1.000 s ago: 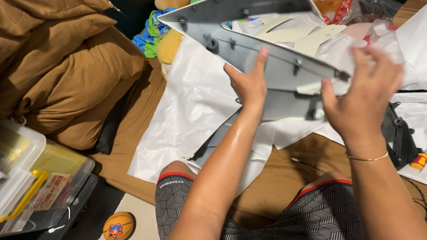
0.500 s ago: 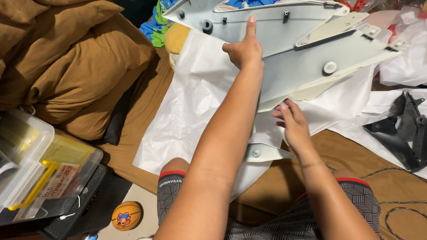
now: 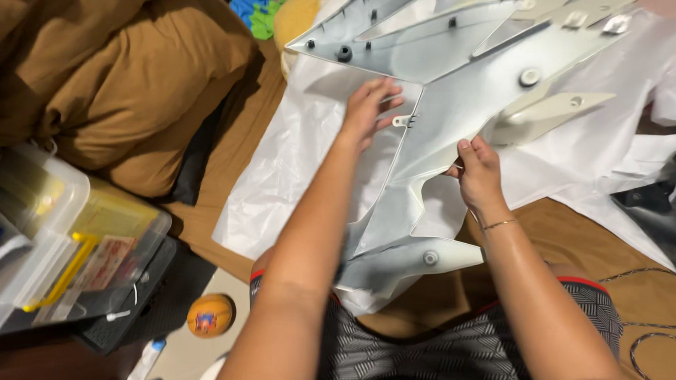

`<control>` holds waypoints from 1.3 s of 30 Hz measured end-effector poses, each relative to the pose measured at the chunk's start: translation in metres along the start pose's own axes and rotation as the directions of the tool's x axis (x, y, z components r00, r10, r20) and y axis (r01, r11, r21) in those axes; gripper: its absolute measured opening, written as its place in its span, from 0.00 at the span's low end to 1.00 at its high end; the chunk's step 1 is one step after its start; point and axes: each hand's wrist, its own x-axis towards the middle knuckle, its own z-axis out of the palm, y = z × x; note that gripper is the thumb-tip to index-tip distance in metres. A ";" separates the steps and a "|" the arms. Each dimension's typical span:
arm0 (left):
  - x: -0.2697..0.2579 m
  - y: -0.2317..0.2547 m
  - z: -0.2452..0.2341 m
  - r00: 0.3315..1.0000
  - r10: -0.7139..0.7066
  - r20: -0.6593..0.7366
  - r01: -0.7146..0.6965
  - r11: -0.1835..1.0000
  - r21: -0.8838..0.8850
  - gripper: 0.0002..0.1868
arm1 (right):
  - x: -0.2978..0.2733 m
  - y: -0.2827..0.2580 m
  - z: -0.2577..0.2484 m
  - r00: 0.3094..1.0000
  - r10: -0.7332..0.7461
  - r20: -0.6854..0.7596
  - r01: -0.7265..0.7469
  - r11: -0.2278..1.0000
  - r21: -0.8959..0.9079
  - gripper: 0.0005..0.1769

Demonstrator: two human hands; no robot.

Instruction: The person picks up black plastic parts from a white styrofoam tray, moves to a table, and begins assembling them with a larger white plastic body. They align and press the black pieces onto the white body, securing them in place.

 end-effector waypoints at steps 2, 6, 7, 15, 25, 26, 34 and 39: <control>-0.014 -0.023 -0.056 0.997 -0.065 0.031 0.063 0.996 0.068 0.21 | 0.001 0.014 -0.003 0.996 -0.021 0.090 0.014 0.997 0.075 0.18; -0.083 -0.078 -0.147 0.998 0.037 -0.046 0.032 0.311 0.950 0.25 | 0.003 0.038 -0.025 0.989 0.131 0.071 -0.132 0.991 0.019 0.20; -0.103 -0.100 -0.146 0.998 -0.016 -0.065 0.066 0.070 0.995 0.26 | 0.007 0.043 -0.031 0.984 0.158 0.085 -0.159 0.987 0.005 0.20; -0.233 -0.170 -0.051 0.806 -0.506 -0.309 0.100 -0.398 0.912 0.58 | 0.045 0.080 -0.058 0.900 0.269 0.344 -0.280 0.960 -0.020 0.16; -0.278 -0.089 -0.076 0.771 -0.609 -0.188 0.093 -0.184 0.979 0.36 | 0.037 0.105 -0.046 0.738 0.482 0.472 -0.438 0.875 -0.209 0.17; -0.275 -0.073 -0.088 0.765 -0.598 -0.238 0.144 -0.201 0.969 0.34 | 0.037 0.112 -0.047 0.713 0.514 0.477 -0.459 0.856 -0.237 0.17; -0.245 -0.079 -0.103 0.838 -0.361 -0.409 0.372 -0.170 0.912 0.43 | 0.029 0.191 -0.078 0.594 0.712 0.375 -0.638 0.701 -0.319 0.13; -0.218 -0.140 -0.087 0.768 -0.295 -0.568 0.562 -0.115 0.819 0.55 | 0.042 0.175 -0.078 0.595 0.792 0.138 -0.549 0.526 -0.650 0.17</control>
